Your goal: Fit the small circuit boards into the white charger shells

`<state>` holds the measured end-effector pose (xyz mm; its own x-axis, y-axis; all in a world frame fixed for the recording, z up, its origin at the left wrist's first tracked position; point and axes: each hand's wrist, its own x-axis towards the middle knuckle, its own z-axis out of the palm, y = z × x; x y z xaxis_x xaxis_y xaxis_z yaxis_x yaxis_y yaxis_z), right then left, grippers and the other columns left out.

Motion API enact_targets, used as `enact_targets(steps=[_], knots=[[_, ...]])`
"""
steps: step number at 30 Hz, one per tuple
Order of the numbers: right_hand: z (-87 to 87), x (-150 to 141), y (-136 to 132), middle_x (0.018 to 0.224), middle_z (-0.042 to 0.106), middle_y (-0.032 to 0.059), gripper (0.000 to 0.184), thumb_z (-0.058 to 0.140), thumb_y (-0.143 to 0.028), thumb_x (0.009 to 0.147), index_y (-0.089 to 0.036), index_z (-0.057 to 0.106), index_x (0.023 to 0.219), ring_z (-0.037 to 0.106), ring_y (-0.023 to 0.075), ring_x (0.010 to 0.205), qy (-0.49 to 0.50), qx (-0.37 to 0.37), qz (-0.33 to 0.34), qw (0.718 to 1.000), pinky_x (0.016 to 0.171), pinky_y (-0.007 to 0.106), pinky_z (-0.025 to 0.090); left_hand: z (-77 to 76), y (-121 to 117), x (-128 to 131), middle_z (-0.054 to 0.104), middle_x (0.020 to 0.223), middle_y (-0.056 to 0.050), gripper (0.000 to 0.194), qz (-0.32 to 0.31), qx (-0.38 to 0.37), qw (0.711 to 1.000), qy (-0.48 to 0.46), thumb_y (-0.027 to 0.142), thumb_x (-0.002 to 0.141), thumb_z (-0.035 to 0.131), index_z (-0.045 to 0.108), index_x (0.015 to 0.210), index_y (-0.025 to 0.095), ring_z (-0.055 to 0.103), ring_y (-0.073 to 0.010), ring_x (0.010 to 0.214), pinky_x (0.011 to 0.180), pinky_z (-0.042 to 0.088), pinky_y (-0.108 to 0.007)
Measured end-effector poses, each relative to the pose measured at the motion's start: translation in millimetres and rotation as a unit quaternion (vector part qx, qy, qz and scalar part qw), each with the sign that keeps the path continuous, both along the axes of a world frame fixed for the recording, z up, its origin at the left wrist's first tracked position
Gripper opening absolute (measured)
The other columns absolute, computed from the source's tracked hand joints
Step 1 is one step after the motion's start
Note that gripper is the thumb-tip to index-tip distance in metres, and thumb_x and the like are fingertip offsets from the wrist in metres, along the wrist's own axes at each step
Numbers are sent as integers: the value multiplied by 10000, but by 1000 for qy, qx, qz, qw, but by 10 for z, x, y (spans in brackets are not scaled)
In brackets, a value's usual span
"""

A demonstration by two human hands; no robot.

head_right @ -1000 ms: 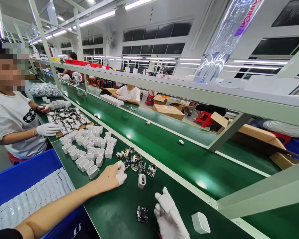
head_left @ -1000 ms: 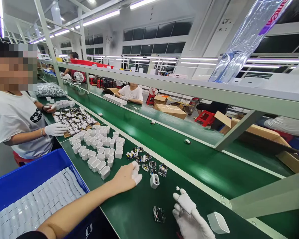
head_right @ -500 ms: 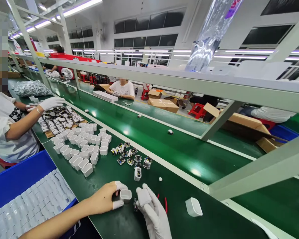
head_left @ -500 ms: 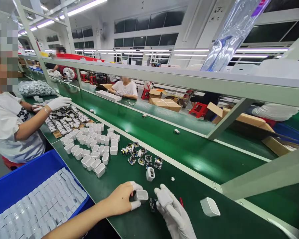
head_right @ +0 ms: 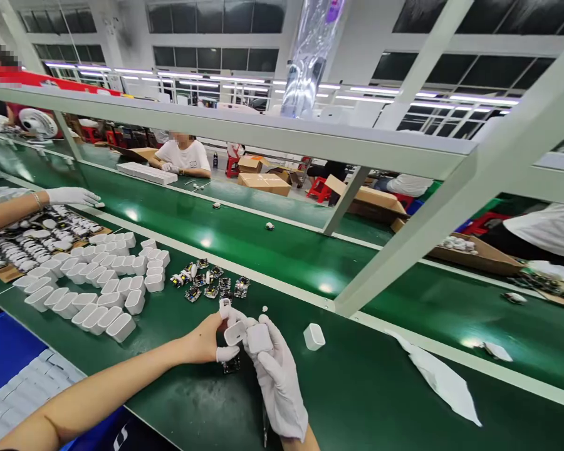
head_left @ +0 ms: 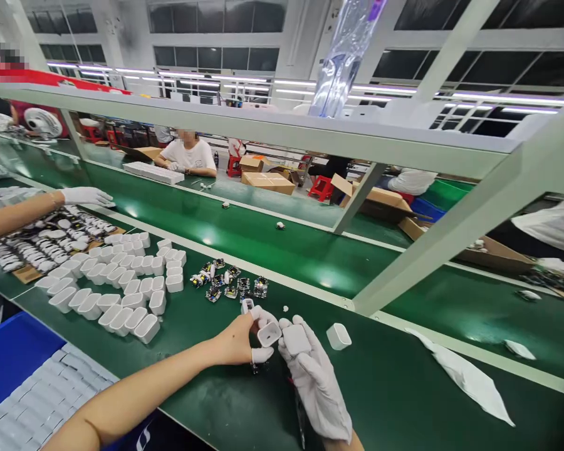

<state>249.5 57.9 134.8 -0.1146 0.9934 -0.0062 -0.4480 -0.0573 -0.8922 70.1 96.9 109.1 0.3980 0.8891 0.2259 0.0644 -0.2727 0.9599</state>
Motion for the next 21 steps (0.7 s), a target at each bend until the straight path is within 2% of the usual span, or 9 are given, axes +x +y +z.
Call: enact_targets(steps=[2, 4, 7, 10, 15, 18, 21], knots=[[-7, -37, -6, 1277, 599, 113, 439, 601, -421, 922, -180, 548, 1285, 604, 265, 1133, 1, 2, -2, 1000, 960, 502, 492, -115, -36, 25, 569, 934, -11, 357, -12, -3, 1000, -22, 162, 642, 705, 427, 863, 196, 544, -132, 794, 748, 479, -265], [-31, -70, -9, 1261, 629, 132, 512, 664, -470, 855, -215, 559, 1286, 603, 298, 1161, 0, 0, -3, 1000, 976, 517, 487, -191, -80, 28, 545, 918, -6, 364, -15, -8, 999, -38, 190, 663, 705, 415, 882, 199, 535, -123, 779, 722, 469, -249], [-66, -78, -1, 1236, 663, 143, 567, 772, -476, 718, -261, 608, 1217, 584, 354, 1201, -5, -9, -1, 1000, 976, 527, 489, -242, -115, 22, 525, 829, 12, 309, -3, -8, 999, -36, 185, 721, 664, 463, 956, 188, 509, -116, 723, 678, 433, -235], [-86, -38, 26, 1241, 665, 142, 579, 802, -461, 661, -263, 622, 1174, 573, 367, 1213, -12, -18, 3, 1000, 990, 535, 478, -268, -108, 24, 557, 841, -10, 231, 18, 0, 1000, -18, 190, 746, 667, 536, 935, 171, 512, -138, 766, 730, 415, -262], [-132, 37, 67, 1235, 669, 128, 600, 821, -453, 656, -257, 608, 1182, 587, 342, 1192, -19, -32, 15, 999, 1059, 524, 416, -298, -106, 3, 481, 791, 12, 237, 17, -19, 1000, -11, 302, 806, 634, 512, 959, 169, 430, -123, 689, 653, 373, -249], [-174, 49, 58, 1207, 682, 112, 641, 812, -464, 684, -246, 580, 1240, 595, 321, 1180, -36, -23, 33, 999, 1085, 503, 385, -275, -123, -52, 469, 827, 2, 344, -10, -18, 1000, -12, 407, 796, 615, 492, 1017, 174, 427, -147, 740, 705, 389, -275], [-205, 40, 37, 1220, 676, 112, 650, 804, -479, 700, -239, 577, 1259, 598, 313, 1174, -58, -8, 35, 998, 1063, 474, 408, -241, -138, -102, 492, 876, -18, 442, -51, -11, 999, -6, 496, 802, 561, 481, 1091, 171, 449, -176, 793, 761, 413, -314]])
